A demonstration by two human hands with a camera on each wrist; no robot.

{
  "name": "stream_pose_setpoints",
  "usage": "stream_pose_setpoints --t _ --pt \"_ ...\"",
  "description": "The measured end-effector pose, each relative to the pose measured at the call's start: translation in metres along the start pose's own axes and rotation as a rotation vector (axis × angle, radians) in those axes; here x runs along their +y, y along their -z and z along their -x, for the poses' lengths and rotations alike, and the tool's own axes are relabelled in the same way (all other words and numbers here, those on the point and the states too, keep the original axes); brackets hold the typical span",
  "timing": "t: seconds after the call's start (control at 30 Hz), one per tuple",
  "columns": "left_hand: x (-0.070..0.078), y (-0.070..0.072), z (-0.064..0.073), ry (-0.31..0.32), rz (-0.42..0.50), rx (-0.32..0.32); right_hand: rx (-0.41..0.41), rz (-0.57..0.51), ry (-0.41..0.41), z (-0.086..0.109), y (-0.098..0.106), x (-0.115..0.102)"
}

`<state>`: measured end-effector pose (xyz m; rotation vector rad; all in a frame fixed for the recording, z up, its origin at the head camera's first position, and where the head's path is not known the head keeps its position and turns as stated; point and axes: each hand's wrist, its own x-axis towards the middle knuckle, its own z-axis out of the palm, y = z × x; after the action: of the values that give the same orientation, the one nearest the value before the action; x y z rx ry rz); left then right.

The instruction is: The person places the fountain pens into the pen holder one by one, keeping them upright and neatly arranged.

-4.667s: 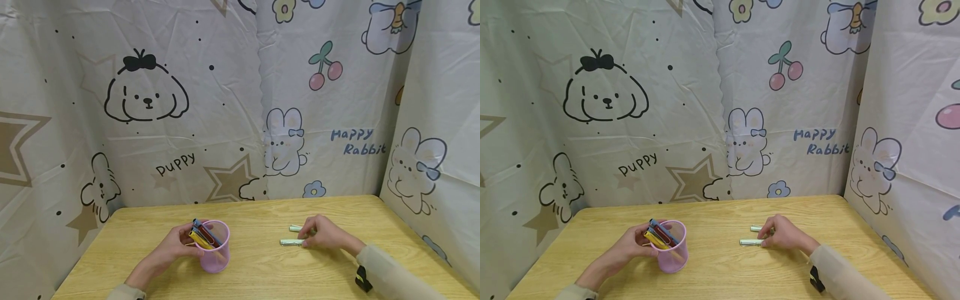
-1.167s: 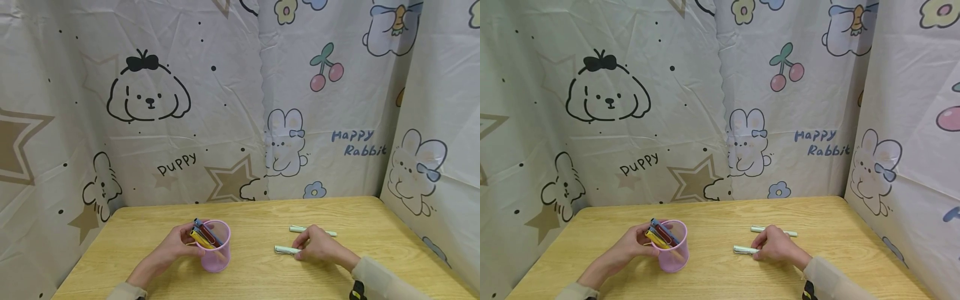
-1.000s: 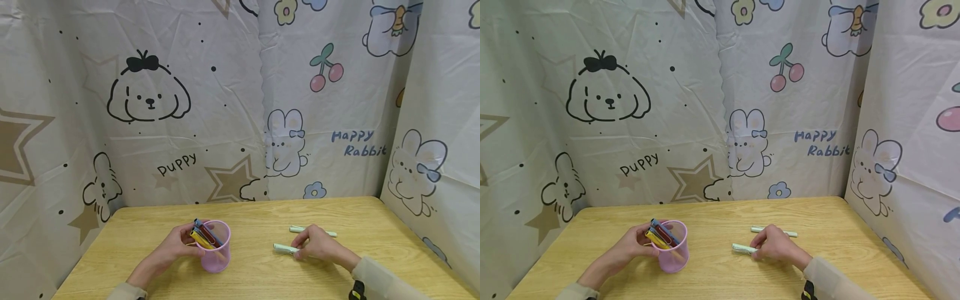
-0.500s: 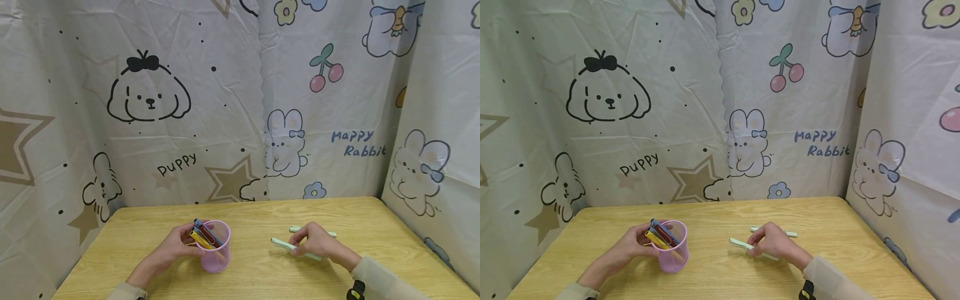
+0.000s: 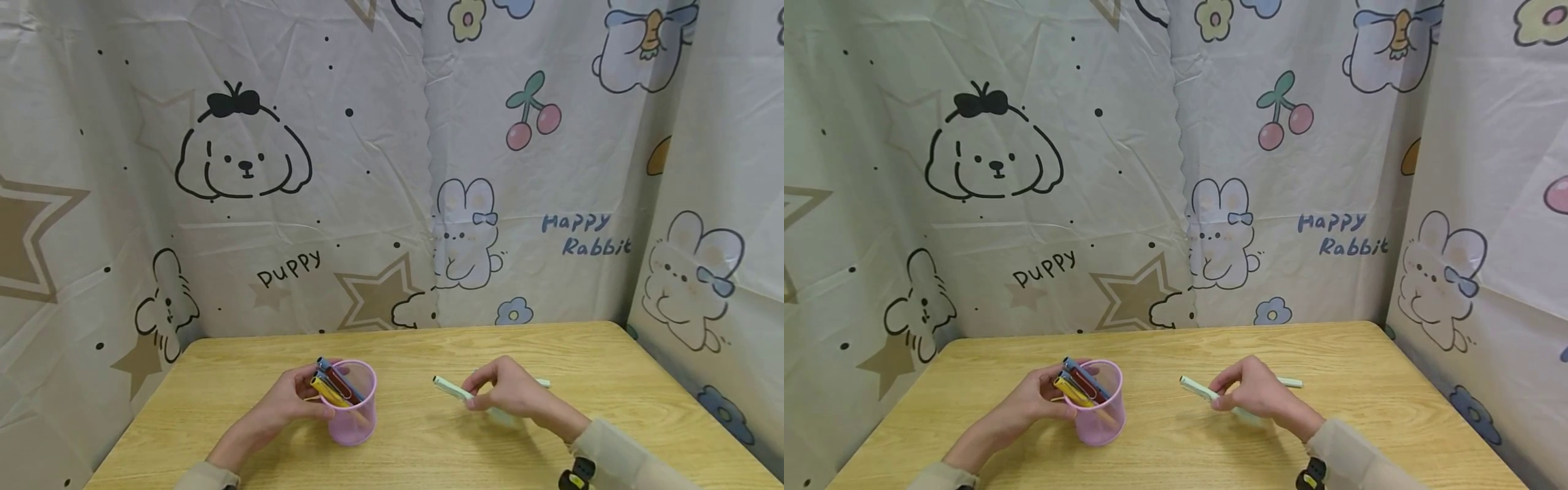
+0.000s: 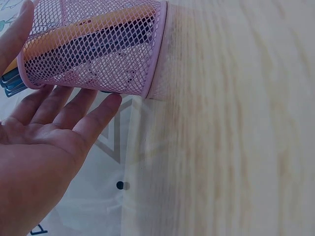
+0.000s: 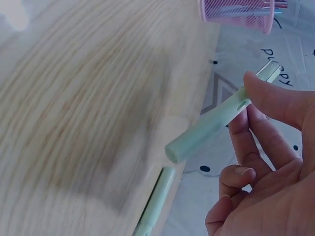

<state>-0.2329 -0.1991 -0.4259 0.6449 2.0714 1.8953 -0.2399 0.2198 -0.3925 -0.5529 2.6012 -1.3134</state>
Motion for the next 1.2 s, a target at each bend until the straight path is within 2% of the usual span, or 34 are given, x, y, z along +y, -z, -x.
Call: stream_pose_setpoints --t 0.13,0.63,1.2 --pt "0.001 0.0 0.0 0.021 -0.007 0.018 0.003 -0.011 -0.014 0.001 -0.002 -0.009" --pt "0.003 -0.001 0.0 0.016 -0.008 0.015 0.027 -0.077 -0.041 -0.003 -0.008 -0.026" --pt "0.001 0.0 0.0 -0.003 0.003 0.0 0.047 -0.161 0.0 -0.007 -0.021 -0.051"
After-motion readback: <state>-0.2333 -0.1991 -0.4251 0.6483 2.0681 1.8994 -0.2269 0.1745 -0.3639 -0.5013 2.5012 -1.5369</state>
